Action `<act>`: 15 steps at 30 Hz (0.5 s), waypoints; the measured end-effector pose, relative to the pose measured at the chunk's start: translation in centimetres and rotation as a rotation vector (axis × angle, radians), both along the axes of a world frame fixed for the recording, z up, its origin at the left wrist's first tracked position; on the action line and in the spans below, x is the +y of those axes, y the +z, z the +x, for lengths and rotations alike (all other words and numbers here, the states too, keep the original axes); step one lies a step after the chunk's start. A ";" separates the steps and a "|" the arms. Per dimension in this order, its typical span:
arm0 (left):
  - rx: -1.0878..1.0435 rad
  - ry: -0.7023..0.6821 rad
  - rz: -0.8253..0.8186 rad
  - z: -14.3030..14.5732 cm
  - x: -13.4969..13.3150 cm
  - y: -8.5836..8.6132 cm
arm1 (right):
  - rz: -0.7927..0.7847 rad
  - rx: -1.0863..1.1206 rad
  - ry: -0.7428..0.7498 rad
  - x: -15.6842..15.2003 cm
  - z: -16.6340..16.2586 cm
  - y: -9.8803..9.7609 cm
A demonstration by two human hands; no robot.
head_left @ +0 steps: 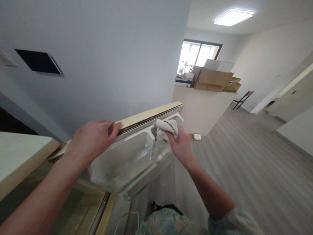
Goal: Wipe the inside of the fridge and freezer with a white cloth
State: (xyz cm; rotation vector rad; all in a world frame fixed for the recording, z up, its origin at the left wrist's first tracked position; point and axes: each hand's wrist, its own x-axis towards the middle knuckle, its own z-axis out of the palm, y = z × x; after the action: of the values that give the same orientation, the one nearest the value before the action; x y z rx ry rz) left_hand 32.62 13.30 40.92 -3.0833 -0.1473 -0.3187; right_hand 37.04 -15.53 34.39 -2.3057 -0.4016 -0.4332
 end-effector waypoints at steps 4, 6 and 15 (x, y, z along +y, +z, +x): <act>-0.027 -0.007 0.018 -0.1 -0.1 0.0 | 0.156 0.011 0.082 5.5 -2.6 -3.1; -0.047 -0.012 0.028 -0.1 0.0 -0.1 | 0.109 0.047 0.171 8.8 -3.1 -4.3; -0.073 -0.033 0.018 -0.1 0.2 -0.4 | -0.151 0.085 0.741 16.2 -4.8 -6.2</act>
State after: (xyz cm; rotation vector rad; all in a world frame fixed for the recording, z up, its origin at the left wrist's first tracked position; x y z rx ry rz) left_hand 32.52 13.50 40.51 -3.0609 -0.0952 -0.4312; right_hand 32.23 0.71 28.18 -2.1094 -1.2139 0.0683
